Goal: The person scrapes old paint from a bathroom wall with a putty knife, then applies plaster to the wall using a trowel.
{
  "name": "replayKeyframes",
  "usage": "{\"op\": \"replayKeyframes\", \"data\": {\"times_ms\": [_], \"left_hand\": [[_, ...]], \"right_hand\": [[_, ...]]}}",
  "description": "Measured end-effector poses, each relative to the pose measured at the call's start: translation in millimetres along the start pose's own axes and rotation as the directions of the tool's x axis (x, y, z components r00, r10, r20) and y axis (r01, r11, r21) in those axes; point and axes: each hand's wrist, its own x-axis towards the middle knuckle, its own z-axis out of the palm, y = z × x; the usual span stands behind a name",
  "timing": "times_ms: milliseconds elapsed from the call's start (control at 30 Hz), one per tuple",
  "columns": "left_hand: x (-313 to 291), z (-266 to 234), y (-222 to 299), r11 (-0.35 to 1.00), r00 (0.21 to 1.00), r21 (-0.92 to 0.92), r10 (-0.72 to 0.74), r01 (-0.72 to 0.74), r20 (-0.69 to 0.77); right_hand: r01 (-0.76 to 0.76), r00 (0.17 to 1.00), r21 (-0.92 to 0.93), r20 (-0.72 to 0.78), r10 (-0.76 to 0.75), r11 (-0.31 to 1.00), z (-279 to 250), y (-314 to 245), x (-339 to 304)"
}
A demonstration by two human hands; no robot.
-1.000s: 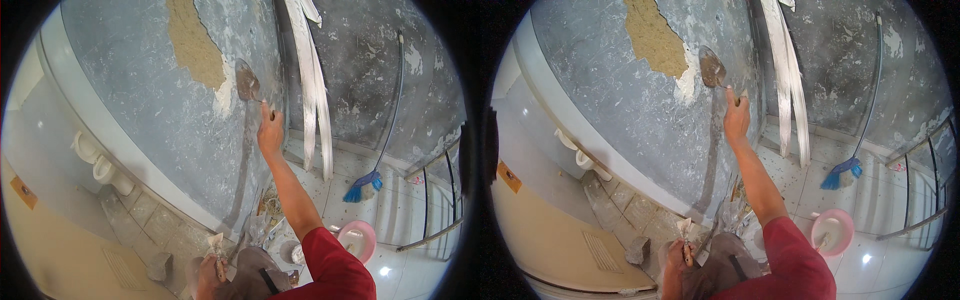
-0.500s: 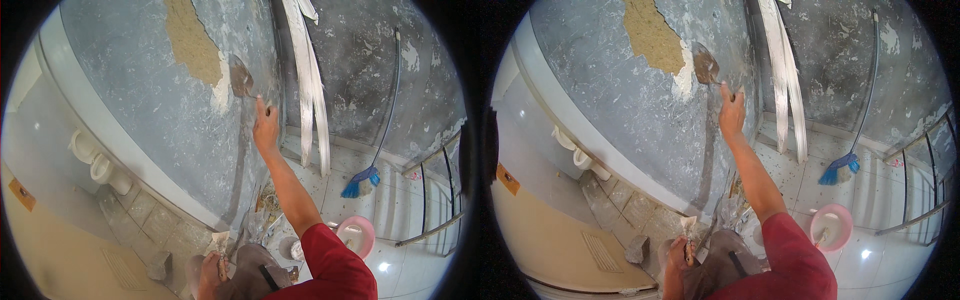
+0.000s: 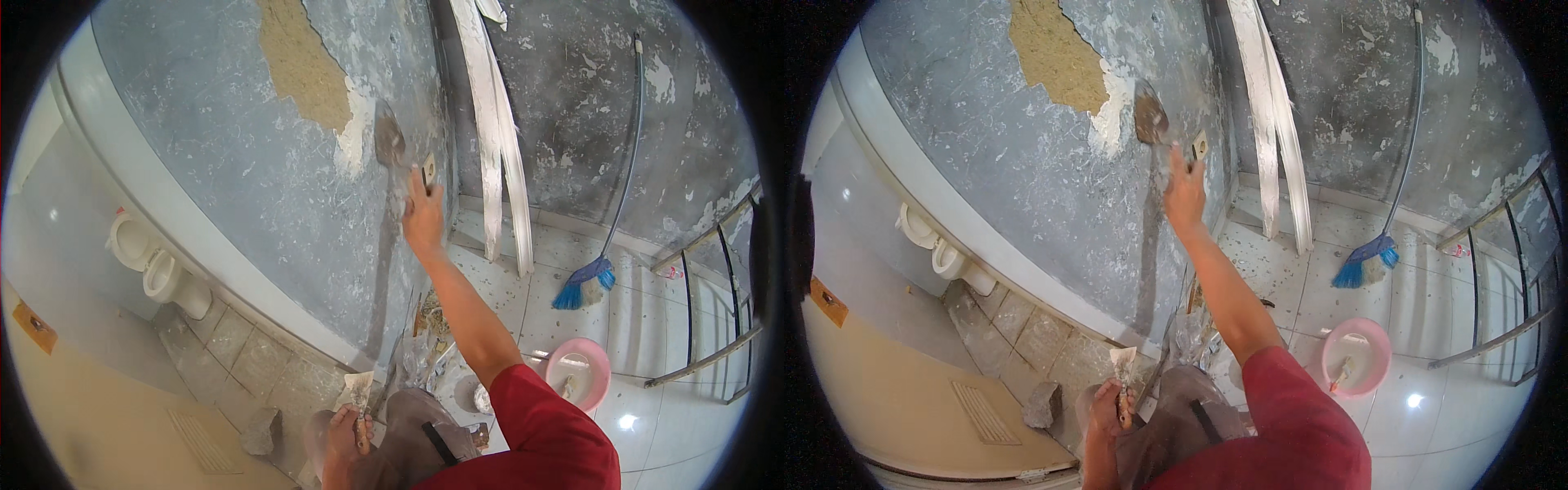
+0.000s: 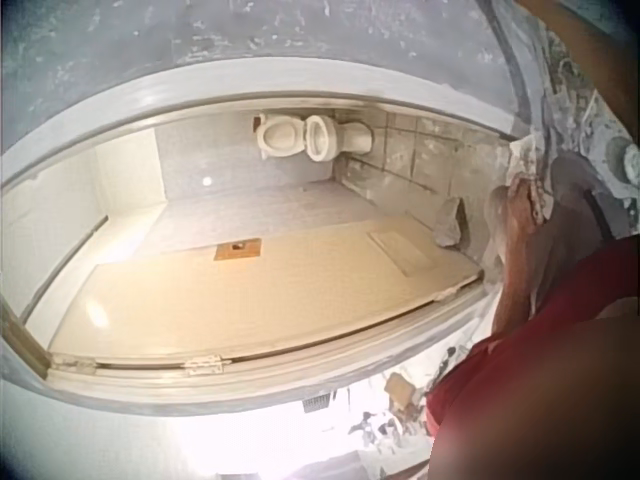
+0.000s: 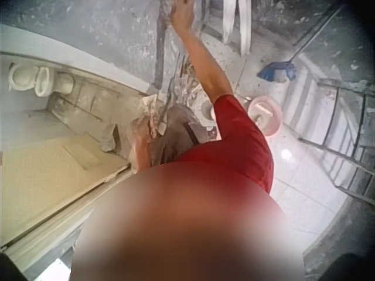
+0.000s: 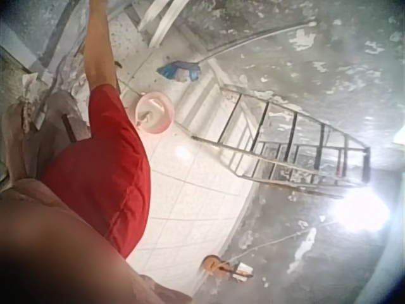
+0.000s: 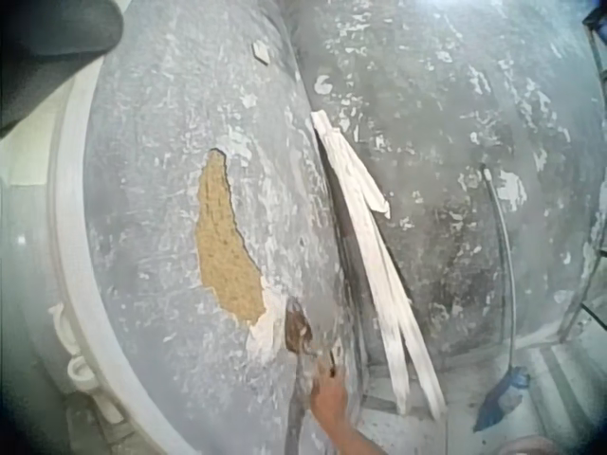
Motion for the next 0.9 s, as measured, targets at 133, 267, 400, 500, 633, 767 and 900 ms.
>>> {"op": "replayKeyframes", "data": {"times_ms": [133,267,400,500,633,767,900], "left_hand": [[3,-3,-1,1.0,1.0,0.007,0.0,0.0,0.015],[4,-7,-1,1.0,1.0,-0.02,0.017,-0.016,0.027],[1,-5,1,1.0,1.0,-0.025,-0.004,0.004,0.014],[1,-9,0,1.0,1.0,-0.007,0.014,-0.013,0.026],[-3,-9,0,1.0,1.0,0.009,0.024,-0.024,0.003],[-6,-7,1,1.0,1.0,0.031,-0.002,0.002,0.003],[-5,-8,1,1.0,1.0,0.022,-0.007,0.007,0.01]], "right_hand": [[-0.117,0.992,0.059,0.048,0.114,0.991,-23,10,-33],[-0.17,0.985,0.068,-0.007,0.171,0.983,-33,10,-61],[-0.25,0.959,0.065,0.153,0.238,0.966,-42,10,-58],[-0.467,0.865,0.232,0.321,0.386,0.853,-43,-13,-41],[-0.312,0.942,0.197,0.191,0.276,0.929,-40,-35,-20],[-0.237,0.967,0.234,0.146,0.207,0.943,-41,-53,15],[-0.161,0.987,0.235,0.055,0.152,0.959,-40,-78,48]]}}
